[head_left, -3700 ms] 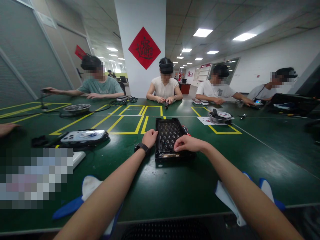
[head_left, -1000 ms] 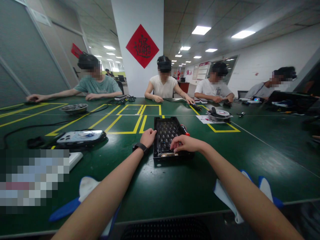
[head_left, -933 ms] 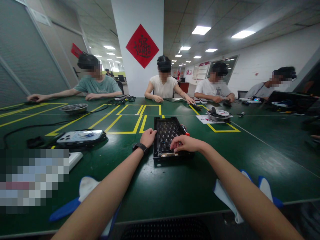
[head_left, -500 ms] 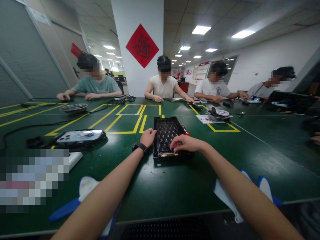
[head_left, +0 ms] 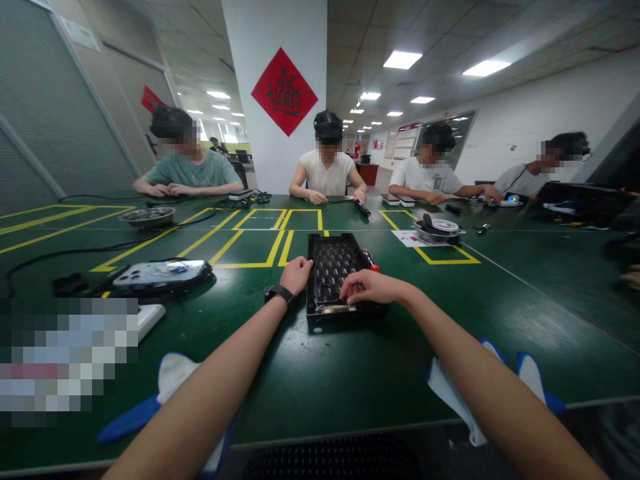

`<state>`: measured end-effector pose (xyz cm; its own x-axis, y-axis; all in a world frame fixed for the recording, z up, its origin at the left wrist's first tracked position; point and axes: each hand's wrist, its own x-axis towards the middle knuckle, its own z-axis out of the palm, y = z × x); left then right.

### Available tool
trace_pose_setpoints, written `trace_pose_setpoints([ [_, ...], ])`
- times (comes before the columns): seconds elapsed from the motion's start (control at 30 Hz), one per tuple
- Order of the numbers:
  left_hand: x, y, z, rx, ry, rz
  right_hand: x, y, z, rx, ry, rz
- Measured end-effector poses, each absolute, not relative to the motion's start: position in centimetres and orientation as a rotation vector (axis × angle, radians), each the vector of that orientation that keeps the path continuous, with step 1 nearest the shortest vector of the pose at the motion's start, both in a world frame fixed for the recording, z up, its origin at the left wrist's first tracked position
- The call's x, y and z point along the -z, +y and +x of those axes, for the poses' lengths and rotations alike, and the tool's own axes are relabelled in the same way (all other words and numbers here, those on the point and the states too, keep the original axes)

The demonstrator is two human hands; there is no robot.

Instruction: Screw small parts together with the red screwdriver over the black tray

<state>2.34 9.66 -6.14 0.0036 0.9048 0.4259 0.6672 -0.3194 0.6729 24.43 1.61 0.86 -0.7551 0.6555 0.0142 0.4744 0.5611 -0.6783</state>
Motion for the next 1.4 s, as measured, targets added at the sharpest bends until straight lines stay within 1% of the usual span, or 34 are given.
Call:
trace_pose_setpoints([
  [0.6,6.32,9.85,2.33,-1.240,1.620,2.007,-1.01,1.54,24.36,-1.041,-2.512,-0.929],
  [1.07,6.46,9.99,2.25,-1.246,1.592,2.022,-0.95,1.64,24.56,-0.990,-2.551,-0.940],
  [1.4,6.39,10.04,2.18,-1.227,1.621,2.023,-0.80,1.69,24.50,-1.027,-2.515,-0.916],
])
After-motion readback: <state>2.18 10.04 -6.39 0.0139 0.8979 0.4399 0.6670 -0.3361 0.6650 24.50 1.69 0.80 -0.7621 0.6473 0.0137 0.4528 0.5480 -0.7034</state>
